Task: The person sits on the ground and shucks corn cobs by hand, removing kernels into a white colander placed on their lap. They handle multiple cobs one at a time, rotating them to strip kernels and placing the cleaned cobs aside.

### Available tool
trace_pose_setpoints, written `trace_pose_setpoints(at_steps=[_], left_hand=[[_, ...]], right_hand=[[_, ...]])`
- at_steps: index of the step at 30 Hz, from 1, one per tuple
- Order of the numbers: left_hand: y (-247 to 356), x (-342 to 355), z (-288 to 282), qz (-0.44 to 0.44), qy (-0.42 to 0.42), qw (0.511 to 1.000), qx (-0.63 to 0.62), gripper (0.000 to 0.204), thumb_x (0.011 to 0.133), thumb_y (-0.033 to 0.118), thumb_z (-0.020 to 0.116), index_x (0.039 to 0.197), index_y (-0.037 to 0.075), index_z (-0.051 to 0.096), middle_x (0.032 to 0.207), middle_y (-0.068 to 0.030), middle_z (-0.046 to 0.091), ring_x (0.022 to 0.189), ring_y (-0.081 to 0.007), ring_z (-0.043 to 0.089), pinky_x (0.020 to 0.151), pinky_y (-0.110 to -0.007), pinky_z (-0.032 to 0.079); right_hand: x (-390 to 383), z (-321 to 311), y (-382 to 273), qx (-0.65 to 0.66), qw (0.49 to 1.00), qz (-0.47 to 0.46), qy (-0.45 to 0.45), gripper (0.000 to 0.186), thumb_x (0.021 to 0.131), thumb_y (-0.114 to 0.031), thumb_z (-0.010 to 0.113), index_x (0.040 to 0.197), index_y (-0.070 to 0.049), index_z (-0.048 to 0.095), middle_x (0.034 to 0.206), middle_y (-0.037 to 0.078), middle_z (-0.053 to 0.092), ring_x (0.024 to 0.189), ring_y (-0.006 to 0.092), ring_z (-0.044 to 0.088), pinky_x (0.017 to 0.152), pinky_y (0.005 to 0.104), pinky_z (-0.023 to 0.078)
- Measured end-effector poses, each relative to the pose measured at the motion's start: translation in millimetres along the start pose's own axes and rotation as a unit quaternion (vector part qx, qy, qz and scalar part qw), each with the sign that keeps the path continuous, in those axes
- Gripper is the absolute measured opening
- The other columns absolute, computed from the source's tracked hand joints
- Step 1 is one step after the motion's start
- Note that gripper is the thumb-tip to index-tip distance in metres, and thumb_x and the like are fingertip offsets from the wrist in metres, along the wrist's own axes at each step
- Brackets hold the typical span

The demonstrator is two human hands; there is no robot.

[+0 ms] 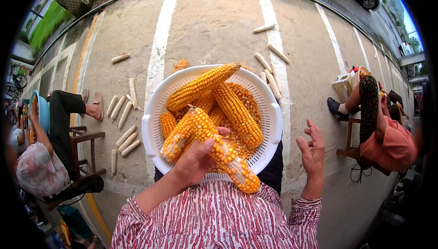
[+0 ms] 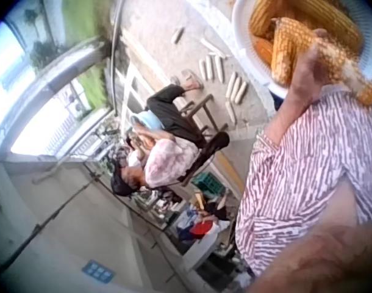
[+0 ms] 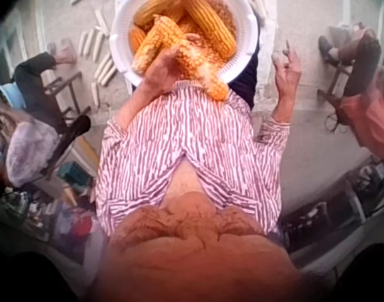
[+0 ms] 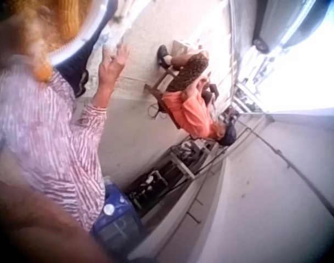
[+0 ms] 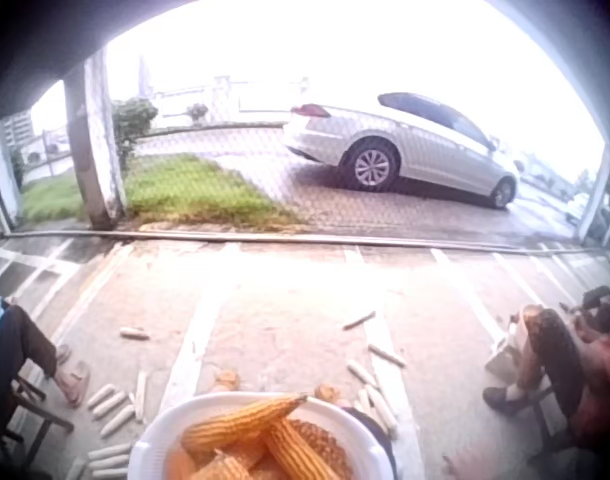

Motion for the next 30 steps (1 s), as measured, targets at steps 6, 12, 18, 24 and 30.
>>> trace_pose_setpoints(at_steps=[6,12,18,24,30], left_hand=[[-1.4,-0.4,-5.0,-0.008,0.022,1.000,-0.012,0.049,0.097,0.038,0.052,0.131,0.004,0.046,0.114,-0.0097,0.060,0.109,-0.0207,0.058,0.100,-0.042,0.046],[0.5,0.2,-8.1,0.007,0.022,0.999,-0.032,0.045,0.098,0.038,0.051,0.127,0.004,0.049,0.112,-0.0095,0.061,0.107,-0.0205,0.060,0.096,-0.044,0.050],[-2.2,2.5,-9.6,0.019,0.040,0.999,-0.025,0.050,0.098,0.043,0.049,0.127,0.003,0.049,0.115,-0.0104,0.061,0.108,-0.0218,0.059,0.097,-0.042,0.047],[-0.4,-1.3,-14.1,0.036,0.040,0.998,-0.024,0.052,0.099,0.042,0.048,0.136,0.005,0.042,0.120,-0.0101,0.058,0.113,-0.0216,0.057,0.101,-0.042,0.045],[5.4,1.4,-4.8,0.101,-0.025,0.995,0.007,0.062,0.093,0.027,0.059,0.144,0.005,0.033,0.129,-0.0148,0.055,0.119,-0.0238,0.055,0.105,-0.040,0.041]], right_hand=[[-4.2,26.2,-78.6,0.108,0.988,-0.092,-0.061,0.041,0.080,-0.017,0.075,0.116,-0.003,0.065,0.114,0.014,0.060,0.098,0.0206,0.058,0.072,0.0300,0.048],[-12.6,10.8,-80.4,0.082,0.986,-0.131,-0.056,0.050,0.077,-0.026,0.078,0.118,-0.001,0.062,0.114,0.016,0.059,0.104,0.0285,0.058,0.086,0.0364,0.048],[-28.0,26.2,-137.5,0.012,0.948,-0.256,-0.187,0.069,0.075,-0.034,0.079,0.130,-0.003,0.053,0.121,0.020,0.054,0.105,0.0355,0.058,0.089,0.0421,0.048],[-35.5,65.1,-130.9,0.062,0.946,-0.252,-0.193,0.054,0.080,-0.015,0.074,0.129,0.000,0.054,0.120,0.022,0.056,0.107,0.0351,0.059,0.088,0.0385,0.050],[-40.0,78.7,-123.0,0.340,0.918,-0.070,-0.190,0.036,0.089,-0.009,0.065,0.120,0.009,0.059,0.118,0.020,0.063,0.109,0.0252,0.061,0.094,0.0318,0.046]])
Point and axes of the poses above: each hand's wrist, its own x-axis towards the middle knuckle, its own z-axis out of the palm, y = z × x, the point moved 2 cm from there along x, towards the middle knuckle
